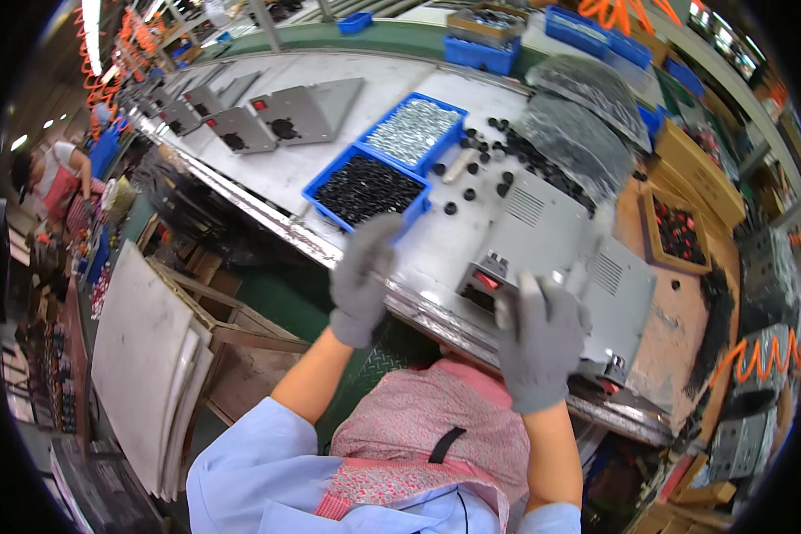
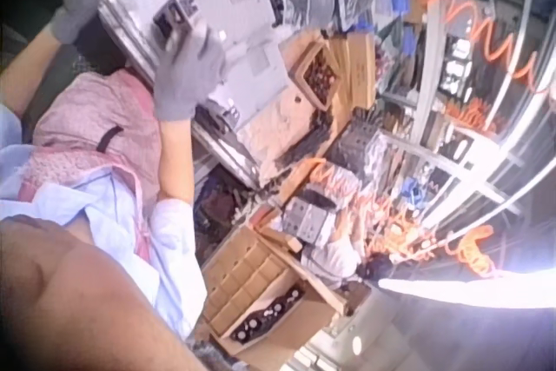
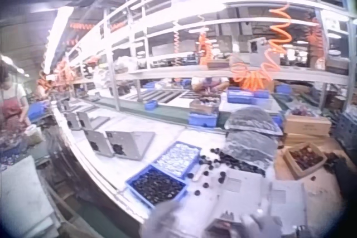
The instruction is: The person assembles an electronic device chassis by installing internal cooling fans and other components, securing them with screws using an electric screwdriver.
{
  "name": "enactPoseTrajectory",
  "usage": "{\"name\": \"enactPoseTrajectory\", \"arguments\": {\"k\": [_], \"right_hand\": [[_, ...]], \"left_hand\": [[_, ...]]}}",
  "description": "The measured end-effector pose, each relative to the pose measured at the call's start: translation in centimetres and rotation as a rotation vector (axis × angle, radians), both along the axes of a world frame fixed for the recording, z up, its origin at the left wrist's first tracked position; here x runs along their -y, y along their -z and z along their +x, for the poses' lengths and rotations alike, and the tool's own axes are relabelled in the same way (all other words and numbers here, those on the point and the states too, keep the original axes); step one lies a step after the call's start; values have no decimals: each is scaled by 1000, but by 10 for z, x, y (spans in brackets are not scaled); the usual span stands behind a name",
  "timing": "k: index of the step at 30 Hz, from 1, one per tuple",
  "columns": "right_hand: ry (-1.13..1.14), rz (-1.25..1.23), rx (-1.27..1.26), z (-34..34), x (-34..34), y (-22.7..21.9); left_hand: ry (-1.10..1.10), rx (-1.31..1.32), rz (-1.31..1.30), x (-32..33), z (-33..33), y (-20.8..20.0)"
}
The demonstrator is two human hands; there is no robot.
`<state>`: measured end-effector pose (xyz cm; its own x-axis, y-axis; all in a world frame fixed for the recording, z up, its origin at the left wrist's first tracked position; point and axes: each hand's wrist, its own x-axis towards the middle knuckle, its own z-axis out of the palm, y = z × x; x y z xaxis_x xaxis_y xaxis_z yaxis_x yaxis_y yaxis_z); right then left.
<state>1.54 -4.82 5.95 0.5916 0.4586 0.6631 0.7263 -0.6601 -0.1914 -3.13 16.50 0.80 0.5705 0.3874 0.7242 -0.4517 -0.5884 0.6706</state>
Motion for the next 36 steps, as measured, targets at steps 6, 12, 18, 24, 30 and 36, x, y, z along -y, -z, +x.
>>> {"name": "enactPoseTrajectory", "arguments": {"k": [6, 12, 18, 24, 30, 36], "right_hand": [[97, -133, 210, -13, 12, 15], [192, -143, 262, -4, 13, 24], [187, -174, 298, 3, 19, 30], [214, -179, 315, 7, 18, 33], [249, -148, 215, 3, 21, 26], [98, -167, 12, -14, 20, -5]], "left_hand": [[-567, -475, 141, -161, -29, 52], [-632, -1042, 527, -206, -2, 69], [-737, -1114, 590, -226, 4, 64], [-776, -1141, 426, -274, 7, 65], [-790, -866, 473, -273, 17, 68], [-808, -636, 260, -263, -31, 90]]}}
